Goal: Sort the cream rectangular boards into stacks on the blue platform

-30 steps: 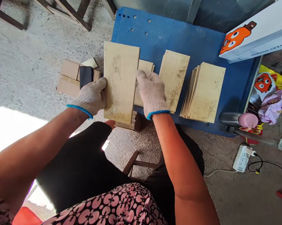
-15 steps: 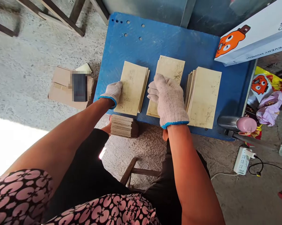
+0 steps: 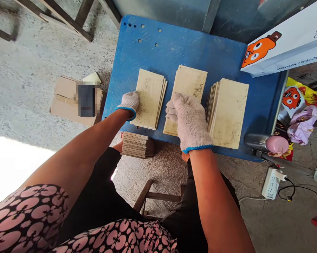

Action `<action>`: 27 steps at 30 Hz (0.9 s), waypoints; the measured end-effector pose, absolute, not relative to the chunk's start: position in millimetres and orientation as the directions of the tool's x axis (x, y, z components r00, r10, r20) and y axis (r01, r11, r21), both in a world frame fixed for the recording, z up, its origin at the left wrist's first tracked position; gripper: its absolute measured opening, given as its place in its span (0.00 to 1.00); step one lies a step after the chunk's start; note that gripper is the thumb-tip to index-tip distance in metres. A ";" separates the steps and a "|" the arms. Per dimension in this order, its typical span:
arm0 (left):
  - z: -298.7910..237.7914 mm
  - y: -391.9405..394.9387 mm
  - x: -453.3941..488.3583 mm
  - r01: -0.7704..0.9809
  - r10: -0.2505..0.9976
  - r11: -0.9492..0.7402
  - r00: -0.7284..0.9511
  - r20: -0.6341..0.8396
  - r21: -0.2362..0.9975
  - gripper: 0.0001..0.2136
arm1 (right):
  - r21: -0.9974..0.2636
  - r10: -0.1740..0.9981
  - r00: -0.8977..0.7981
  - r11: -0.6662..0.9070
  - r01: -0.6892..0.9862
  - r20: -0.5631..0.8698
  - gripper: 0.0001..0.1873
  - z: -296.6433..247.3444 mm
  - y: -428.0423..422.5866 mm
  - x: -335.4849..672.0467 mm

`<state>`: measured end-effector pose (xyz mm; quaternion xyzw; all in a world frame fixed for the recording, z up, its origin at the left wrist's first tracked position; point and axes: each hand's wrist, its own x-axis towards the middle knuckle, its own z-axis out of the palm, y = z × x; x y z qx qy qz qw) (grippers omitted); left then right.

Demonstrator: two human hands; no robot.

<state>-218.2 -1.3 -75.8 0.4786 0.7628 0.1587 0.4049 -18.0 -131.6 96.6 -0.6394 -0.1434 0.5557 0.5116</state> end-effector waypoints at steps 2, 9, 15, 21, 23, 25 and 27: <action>-71.0 -2.8 -218.8 0.738 0.882 0.410 -0.170 -0.440 0.536 0.13 | -0.814 0.754 0.337 -0.439 -0.380 -0.564 0.20 96.4 -131.8 -19.4; -40.5 -17.1 -211.5 0.894 0.926 0.226 -0.074 -0.370 0.387 0.27 | -0.816 0.750 0.346 -0.441 -0.374 -0.564 0.20 100.4 -130.8 -19.7; -30.7 -24.0 -174.7 0.916 0.925 0.222 -0.091 -0.368 0.333 0.52 | -0.828 0.757 0.360 -0.421 -0.370 -0.546 0.17 100.8 -130.5 -22.2; -41.2 -23.5 -138.9 0.952 0.908 0.237 -0.146 -0.392 0.195 0.63 | -0.838 0.759 0.368 -0.431 -0.334 -0.537 0.18 100.6 -132.6 -24.9; -44.1 -20.7 -137.0 0.946 0.897 0.265 -0.172 -0.408 0.185 0.64 | -0.841 0.760 0.372 -0.430 -0.328 -0.533 0.17 100.7 -133.2 -24.5; -45.7 -16.8 -139.5 0.933 0.887 0.293 -0.183 -0.424 0.208 0.63 | -0.844 0.763 0.369 -0.431 -0.319 -0.530 0.17 100.7 -134.0 -23.4; -46.2 -12.9 -142.8 0.923 0.880 0.306 -0.180 -0.440 0.234 0.62 | -0.843 0.764 0.365 -0.438 -0.312 -0.532 0.16 100.7 -134.8 -22.0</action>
